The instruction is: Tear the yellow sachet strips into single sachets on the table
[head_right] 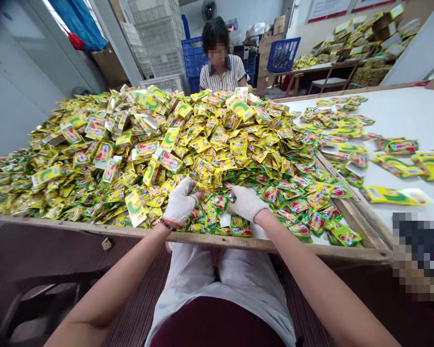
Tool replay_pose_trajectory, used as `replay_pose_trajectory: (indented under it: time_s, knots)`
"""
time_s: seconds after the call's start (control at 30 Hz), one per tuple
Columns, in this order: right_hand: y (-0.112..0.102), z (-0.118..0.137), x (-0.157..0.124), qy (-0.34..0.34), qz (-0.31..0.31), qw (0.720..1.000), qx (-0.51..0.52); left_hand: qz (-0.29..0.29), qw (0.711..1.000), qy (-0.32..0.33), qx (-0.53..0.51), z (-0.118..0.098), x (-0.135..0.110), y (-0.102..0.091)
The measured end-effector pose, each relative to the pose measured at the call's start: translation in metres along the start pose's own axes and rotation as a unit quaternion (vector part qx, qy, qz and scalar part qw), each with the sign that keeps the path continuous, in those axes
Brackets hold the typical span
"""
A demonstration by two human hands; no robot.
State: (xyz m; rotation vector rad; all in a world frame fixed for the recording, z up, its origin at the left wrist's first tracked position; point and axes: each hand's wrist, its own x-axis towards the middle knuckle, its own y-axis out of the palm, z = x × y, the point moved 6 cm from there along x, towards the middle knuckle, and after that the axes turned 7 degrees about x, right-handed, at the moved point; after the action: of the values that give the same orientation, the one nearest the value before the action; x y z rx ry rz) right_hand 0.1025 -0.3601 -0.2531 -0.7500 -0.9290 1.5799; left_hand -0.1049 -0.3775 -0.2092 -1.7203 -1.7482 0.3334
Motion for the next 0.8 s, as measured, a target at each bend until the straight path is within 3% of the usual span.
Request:
replay_pose_trajectory:
  time_s: [0.1,0.17,0.27,0.37,0.57,0.67,0.73,0.8]
  knots:
    - [-0.019,-0.002,-0.016,0.017,-0.091,0.992,0.088,0.018,0.973,-0.111,-0.203,0.015,-0.016,0.006]
    - [-0.030,0.002,-0.033,0.036,-0.153,0.960,0.233,-0.001,0.945,-0.167,-0.280,0.020,-0.028,0.012]
    - [-0.021,0.025,-0.053,0.049,-0.114,0.895,0.429,-0.003,0.907,-0.192,-0.376,0.010,-0.044,0.026]
    - [-0.007,0.051,-0.064,0.044,-0.060,0.903,0.423,0.025,0.890,-0.174,-0.421,-0.006,-0.054,0.036]
    - [-0.001,0.058,-0.065,0.006,-0.097,0.938,0.333,0.020,0.930,-0.148,-0.337,-0.005,-0.059,0.029]
    - [0.001,0.059,-0.064,-0.039,-0.084,0.936,0.340,0.041,0.955,-0.112,-0.270,-0.009,-0.063,0.026]
    - [0.002,0.058,-0.064,-0.040,-0.074,0.934,0.348,0.059,0.984,-0.047,-0.160,-0.017,-0.065,0.016]
    - [-0.002,0.052,-0.066,-0.015,-0.100,0.943,0.318,0.057,0.998,0.034,0.020,-0.022,-0.066,-0.005]
